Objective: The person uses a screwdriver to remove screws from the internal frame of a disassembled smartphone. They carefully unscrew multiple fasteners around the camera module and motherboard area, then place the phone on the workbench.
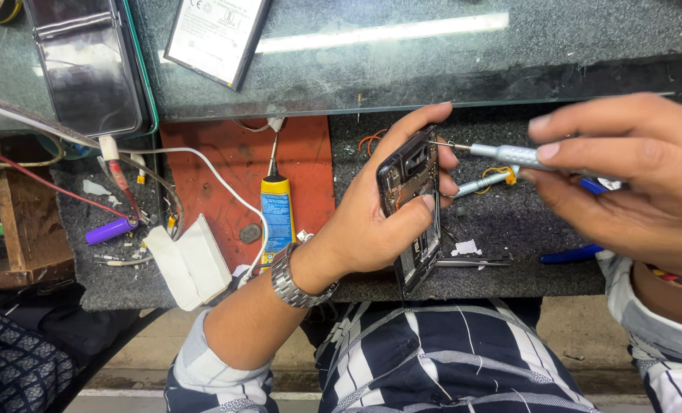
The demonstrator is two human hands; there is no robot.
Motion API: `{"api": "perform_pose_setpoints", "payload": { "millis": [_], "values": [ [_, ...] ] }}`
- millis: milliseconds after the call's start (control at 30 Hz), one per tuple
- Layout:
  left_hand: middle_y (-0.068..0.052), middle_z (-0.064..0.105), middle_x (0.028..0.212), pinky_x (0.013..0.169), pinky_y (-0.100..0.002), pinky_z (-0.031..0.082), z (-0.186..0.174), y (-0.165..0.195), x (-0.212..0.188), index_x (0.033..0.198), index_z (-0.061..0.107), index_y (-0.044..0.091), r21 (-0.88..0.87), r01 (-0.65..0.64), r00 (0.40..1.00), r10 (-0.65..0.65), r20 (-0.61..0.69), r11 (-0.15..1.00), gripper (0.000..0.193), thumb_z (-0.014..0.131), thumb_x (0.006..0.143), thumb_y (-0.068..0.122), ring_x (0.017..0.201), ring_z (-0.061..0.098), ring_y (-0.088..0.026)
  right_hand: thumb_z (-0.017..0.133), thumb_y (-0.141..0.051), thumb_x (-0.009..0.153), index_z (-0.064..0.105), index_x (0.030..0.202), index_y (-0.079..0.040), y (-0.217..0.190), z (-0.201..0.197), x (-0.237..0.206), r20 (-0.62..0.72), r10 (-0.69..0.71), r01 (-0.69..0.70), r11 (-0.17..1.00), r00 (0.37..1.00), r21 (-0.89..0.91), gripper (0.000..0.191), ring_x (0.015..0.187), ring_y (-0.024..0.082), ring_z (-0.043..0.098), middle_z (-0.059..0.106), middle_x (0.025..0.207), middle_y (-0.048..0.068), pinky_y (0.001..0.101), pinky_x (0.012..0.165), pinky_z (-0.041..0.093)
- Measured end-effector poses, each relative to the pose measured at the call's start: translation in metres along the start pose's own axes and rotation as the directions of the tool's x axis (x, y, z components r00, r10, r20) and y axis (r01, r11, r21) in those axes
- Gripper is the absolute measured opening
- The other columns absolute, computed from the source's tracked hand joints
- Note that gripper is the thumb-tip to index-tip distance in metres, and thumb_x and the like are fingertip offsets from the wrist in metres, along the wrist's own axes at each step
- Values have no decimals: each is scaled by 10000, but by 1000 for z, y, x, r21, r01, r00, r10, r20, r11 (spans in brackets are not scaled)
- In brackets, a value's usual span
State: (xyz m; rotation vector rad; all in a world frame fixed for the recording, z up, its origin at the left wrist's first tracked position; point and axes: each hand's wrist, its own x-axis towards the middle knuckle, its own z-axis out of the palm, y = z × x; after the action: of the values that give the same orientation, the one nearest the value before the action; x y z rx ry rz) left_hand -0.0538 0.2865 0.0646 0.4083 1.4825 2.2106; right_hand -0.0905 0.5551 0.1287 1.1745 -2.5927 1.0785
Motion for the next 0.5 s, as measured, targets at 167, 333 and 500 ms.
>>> {"api": "perform_pose_setpoints", "payload": {
  "millis": [167,333,500],
  "values": [
    [-75,543,1275,1014,-284,558,-1,-1,0,1630,230,65,2,1,1000,-1,5,1000,713,528,986,-6,1140,629,-129,794,28,762,529,1158,75,2,3,-2,-25,52,-49,995,998,92,479,903,261,730,676,1061,242,309,731,620],
    [-70,539,1282,1056,-296,554,-2,-1,0,1634,229,61,-11,-17,1000,17,14,1000,719,525,982,-8,1149,626,-130,837,-15,793,519,1181,51,6,2,-9,-26,98,-95,991,995,98,506,839,189,729,641,1160,288,252,666,603],
    [-72,541,1276,1060,-298,556,-2,-1,1,1636,227,58,-24,-11,1000,11,25,1000,724,524,980,-11,1144,624,-129,837,22,841,543,1202,11,9,7,-16,-38,104,-101,993,994,66,465,881,204,742,704,1055,201,255,666,589]
  ]
}}
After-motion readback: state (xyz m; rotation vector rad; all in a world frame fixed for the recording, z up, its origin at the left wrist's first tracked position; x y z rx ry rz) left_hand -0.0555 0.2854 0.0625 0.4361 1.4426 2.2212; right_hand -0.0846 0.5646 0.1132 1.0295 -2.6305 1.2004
